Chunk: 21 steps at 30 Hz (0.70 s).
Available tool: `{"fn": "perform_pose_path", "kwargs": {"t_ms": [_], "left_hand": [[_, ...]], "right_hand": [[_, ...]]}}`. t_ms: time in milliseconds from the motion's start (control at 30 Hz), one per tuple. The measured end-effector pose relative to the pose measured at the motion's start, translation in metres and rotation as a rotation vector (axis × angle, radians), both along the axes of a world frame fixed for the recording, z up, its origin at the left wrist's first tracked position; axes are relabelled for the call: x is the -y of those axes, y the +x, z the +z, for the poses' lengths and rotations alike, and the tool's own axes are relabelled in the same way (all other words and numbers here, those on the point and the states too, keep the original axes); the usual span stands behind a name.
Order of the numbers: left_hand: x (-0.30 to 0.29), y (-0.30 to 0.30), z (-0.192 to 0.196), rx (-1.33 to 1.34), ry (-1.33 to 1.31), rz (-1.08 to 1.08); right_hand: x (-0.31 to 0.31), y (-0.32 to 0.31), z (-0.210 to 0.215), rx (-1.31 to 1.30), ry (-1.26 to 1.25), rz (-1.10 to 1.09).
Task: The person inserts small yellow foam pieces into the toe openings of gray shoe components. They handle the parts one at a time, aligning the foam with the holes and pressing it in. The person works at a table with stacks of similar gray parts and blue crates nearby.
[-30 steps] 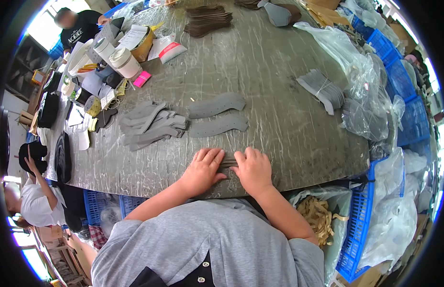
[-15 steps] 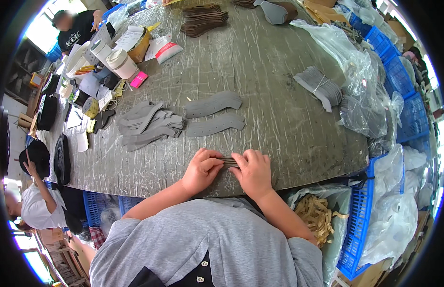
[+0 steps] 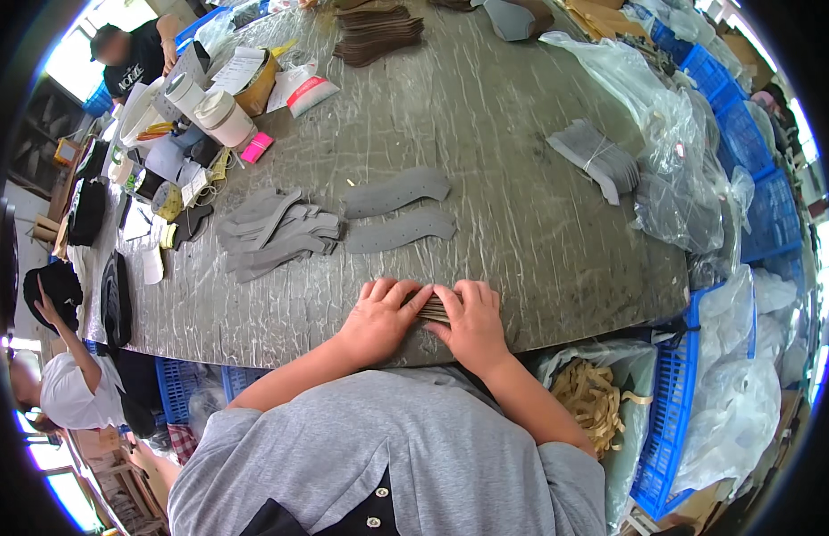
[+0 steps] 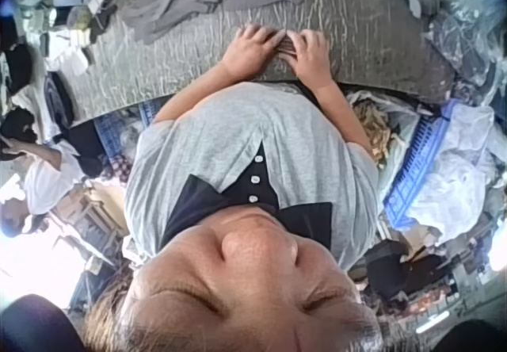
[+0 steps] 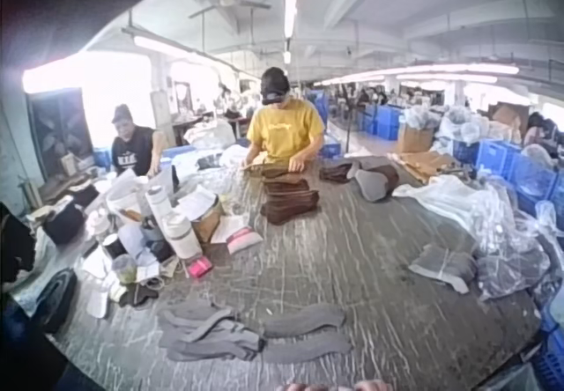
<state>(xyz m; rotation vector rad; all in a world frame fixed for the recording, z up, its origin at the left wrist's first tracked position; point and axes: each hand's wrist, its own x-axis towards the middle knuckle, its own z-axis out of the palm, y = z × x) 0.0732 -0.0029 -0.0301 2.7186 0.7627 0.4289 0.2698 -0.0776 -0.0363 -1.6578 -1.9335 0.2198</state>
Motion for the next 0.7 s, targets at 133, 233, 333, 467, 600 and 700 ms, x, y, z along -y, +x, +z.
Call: {"fn": "perform_pose_path", "kwargs": {"t_ms": [133, 233, 333, 467, 600, 700], "left_hand": [[0.003, 0.005, -0.023, 0.218, -0.074, 0.086], [-0.001, 0.003, -0.012, 0.128, -0.07, 0.17], [-0.003, -0.001, -0.014, 0.082, -0.048, 0.087], [-0.013, -0.003, -0.021, 0.229, -0.101, 0.07], [-0.01, -0.007, -0.016, 0.725, -0.574, 0.54], [-0.01, -0.001, -0.003, 1.251, -1.135, 0.576]], "right_hand": [[-0.003, -0.004, 0.002, 0.035, 0.018, -0.027], [-0.003, -0.003, 0.003, 0.1, 0.005, -0.032], [-0.005, -0.004, 0.002, 0.117, 0.003, 0.007], [-0.015, 0.003, -0.005, 0.071, 0.063, 0.037], [-0.017, -0.005, 0.002, -0.009, 0.201, -0.122], [-0.026, -0.017, 0.017, 0.074, 0.274, -0.11]]}}
